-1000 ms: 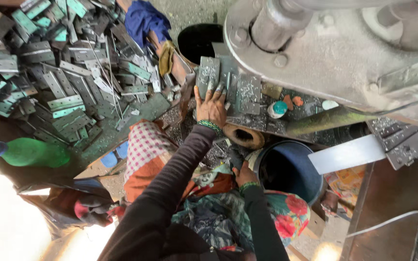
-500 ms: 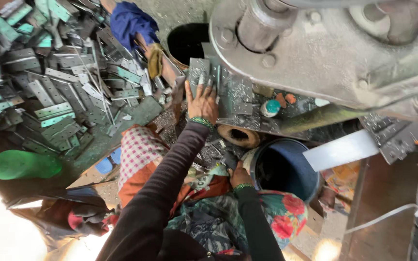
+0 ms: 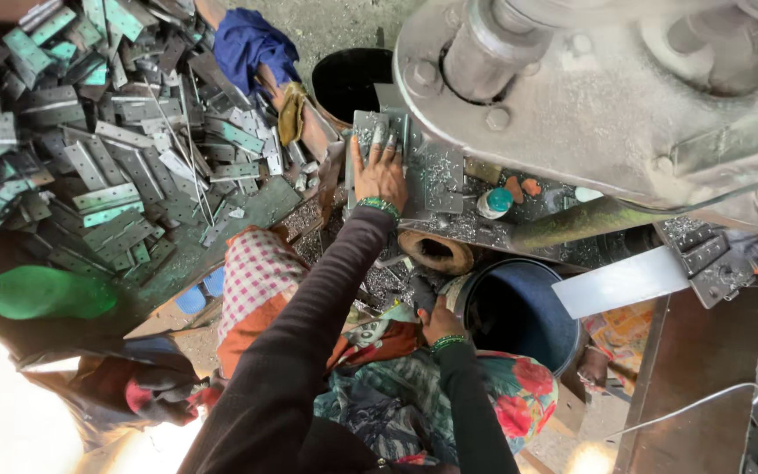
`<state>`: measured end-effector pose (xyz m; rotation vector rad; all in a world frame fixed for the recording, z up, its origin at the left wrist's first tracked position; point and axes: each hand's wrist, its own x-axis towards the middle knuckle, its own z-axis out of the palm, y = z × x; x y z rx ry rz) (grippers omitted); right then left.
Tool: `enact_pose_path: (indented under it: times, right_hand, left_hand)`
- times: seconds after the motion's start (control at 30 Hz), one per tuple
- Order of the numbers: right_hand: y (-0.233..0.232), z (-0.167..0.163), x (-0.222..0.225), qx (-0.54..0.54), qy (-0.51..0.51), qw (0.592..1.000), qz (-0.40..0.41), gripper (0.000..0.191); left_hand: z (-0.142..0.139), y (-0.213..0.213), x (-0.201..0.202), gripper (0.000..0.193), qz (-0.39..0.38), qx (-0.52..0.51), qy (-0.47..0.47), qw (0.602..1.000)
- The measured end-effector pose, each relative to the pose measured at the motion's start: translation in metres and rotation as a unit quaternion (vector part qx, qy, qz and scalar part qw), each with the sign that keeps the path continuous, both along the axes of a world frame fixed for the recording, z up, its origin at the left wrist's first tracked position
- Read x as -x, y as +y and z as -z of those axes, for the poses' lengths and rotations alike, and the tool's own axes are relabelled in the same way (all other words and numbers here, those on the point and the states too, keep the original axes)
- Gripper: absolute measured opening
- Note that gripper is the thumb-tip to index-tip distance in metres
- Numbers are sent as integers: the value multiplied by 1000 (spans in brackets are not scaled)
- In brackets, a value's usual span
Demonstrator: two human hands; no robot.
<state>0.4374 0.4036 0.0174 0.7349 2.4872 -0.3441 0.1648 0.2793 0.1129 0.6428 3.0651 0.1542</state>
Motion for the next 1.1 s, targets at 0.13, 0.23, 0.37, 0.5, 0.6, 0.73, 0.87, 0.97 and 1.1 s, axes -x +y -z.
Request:
enact_pose_path:
  times: [0.13,0.23,0.37,0.5,0.6,0.73,0.87,0.97,1.1]
  right_hand:
    - [0,-9,4,38,-49,998,15,75]
    - [9,-40,7,-2,-47,999,-26,71]
    - [17,-51,1,-33,26,998,-37,67]
    - [10,-1,-6,14,4,1000,3,72]
    - [0,41,-12,60,-12,997,45,77]
    - [3,42,-12,76,-48,994,60,78]
    - [12,2,-21,5,37,999,7,55]
    - [13,-23,-28,-5,145,989,-11,53]
    - [-1,-20,-38,-13,198,980,-14,58]
  left_hand:
    - [-4,0,-6,63,8,36,-72,997]
    - [-5,-3,-7,63,-7,0,-31,999]
    - [3,-1,-4,53,-12,-36,-26,999]
    - [7,2,1,51,-16,-59,-1,998]
    - [3,2,-4,48,-30,-101,37,994]
    - [-13,-10,-30,45,24,-40,12,999]
    - [-11,-27,-39,43,46,-27,-51,997]
    - [-5,-14,-19,49,40,-34,-25,998]
    - [-4,-2,-10,62,8,-16,23,1000]
